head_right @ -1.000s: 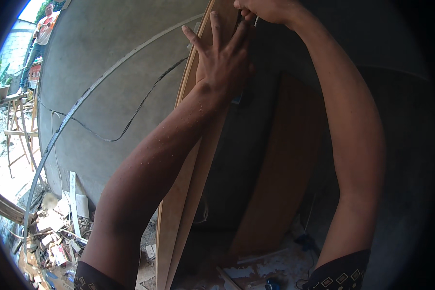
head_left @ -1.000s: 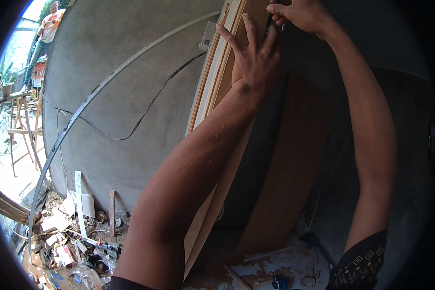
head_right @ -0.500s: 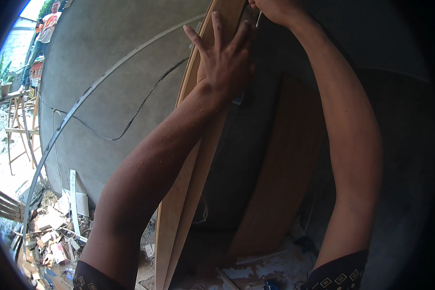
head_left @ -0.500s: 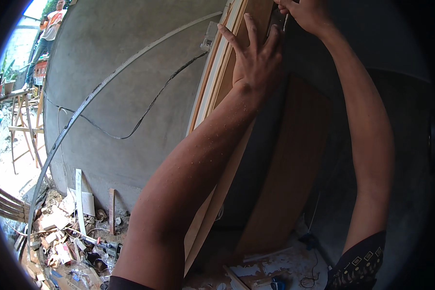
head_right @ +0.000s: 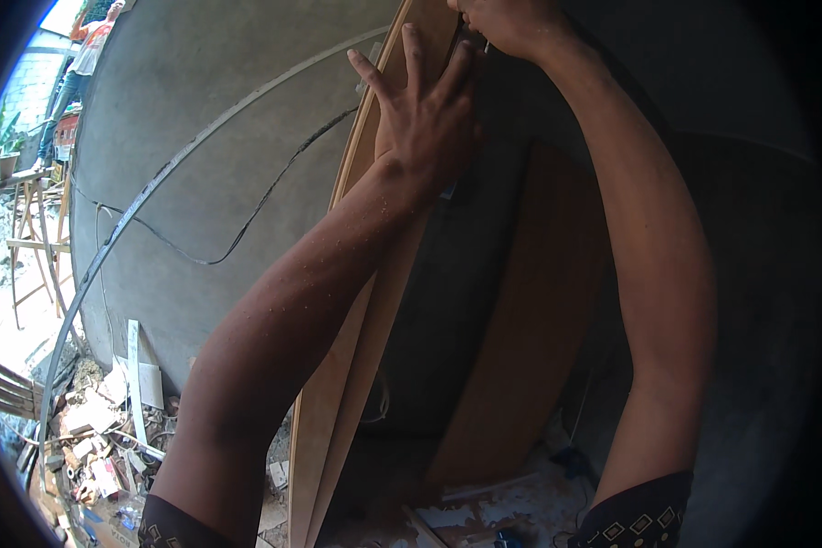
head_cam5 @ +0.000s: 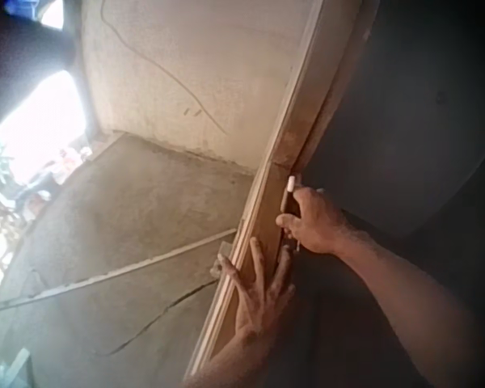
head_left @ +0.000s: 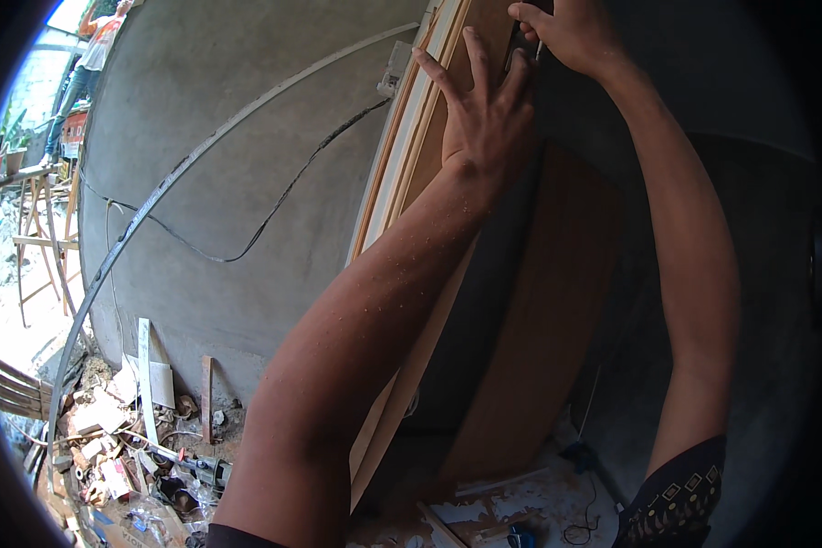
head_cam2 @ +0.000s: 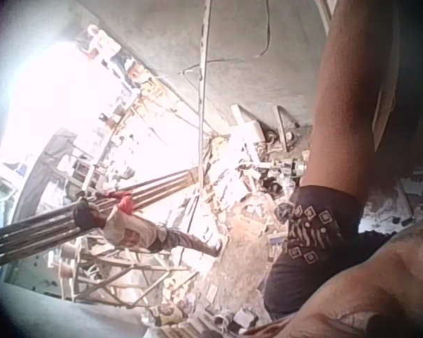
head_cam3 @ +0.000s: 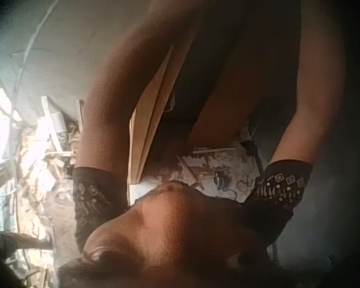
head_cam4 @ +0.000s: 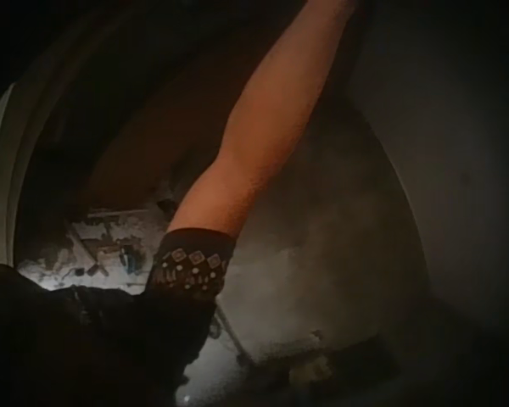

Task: The person unboxes door hinges, organizes the hardware, measures the door frame with a tape measure, and marks positions for the hinge installation on the frame using a pen and the hinge itself as a template.

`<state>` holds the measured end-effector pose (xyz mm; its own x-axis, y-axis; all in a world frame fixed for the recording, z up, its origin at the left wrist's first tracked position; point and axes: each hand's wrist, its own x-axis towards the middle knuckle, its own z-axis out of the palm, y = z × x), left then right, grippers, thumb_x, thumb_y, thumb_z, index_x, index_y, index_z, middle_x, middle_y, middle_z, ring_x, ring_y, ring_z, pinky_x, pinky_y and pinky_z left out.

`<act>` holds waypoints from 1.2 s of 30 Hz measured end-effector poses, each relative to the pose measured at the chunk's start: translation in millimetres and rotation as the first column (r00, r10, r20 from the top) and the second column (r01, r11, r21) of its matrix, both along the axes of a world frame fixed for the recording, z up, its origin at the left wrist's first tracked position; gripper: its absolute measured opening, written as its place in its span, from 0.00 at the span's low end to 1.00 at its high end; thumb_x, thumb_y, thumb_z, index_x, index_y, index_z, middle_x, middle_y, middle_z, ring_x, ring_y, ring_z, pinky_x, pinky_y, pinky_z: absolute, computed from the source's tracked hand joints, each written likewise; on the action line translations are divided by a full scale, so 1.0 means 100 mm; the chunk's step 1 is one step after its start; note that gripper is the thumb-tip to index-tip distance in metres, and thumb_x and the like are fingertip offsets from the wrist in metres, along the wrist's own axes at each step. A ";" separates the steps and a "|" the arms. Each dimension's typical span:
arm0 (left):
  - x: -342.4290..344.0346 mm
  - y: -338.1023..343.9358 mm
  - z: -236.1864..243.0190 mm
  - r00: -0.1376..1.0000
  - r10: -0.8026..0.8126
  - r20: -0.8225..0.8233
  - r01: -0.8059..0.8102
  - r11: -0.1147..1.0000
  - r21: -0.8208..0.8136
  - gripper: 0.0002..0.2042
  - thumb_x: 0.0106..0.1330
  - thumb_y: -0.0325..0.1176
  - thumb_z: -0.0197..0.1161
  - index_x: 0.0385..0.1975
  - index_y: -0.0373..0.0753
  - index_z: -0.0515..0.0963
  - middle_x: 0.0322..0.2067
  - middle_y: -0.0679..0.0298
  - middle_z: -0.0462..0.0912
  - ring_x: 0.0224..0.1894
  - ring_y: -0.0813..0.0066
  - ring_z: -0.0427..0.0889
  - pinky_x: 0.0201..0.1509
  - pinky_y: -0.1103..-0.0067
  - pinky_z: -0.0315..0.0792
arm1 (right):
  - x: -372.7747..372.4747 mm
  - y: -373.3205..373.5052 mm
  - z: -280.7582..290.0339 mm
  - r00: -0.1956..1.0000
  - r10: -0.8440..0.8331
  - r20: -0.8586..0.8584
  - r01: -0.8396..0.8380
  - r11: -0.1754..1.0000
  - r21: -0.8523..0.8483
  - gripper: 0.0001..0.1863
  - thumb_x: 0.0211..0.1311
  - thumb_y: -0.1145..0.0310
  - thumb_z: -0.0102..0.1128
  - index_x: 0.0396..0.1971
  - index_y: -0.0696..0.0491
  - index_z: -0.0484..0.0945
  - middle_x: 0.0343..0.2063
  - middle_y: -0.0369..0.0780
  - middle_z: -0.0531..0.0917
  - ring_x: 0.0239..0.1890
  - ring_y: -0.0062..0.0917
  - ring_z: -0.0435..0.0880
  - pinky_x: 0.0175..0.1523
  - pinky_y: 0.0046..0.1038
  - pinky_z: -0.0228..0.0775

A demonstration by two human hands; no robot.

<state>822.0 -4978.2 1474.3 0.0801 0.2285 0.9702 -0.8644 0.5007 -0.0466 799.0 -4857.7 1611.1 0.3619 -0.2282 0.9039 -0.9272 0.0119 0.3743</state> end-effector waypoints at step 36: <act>0.05 0.05 -0.02 1.000 -0.012 0.014 0.012 1.000 -0.013 0.27 0.63 0.42 0.60 0.63 0.41 0.77 0.70 0.64 0.61 0.77 0.32 0.46 0.62 0.17 0.42 | -0.31 -0.15 -0.01 0.951 0.307 -0.050 -0.290 0.933 0.215 0.14 0.62 0.61 0.71 0.36 0.58 0.83 0.22 0.38 0.86 0.25 0.21 0.86 0.36 0.26 0.78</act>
<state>827.2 -4972.9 1471.8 0.0693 0.2404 0.9682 -0.8574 0.5105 -0.0653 768.5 -4873.1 1610.4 0.5116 -0.2738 0.8144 -0.8428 -0.3445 0.4136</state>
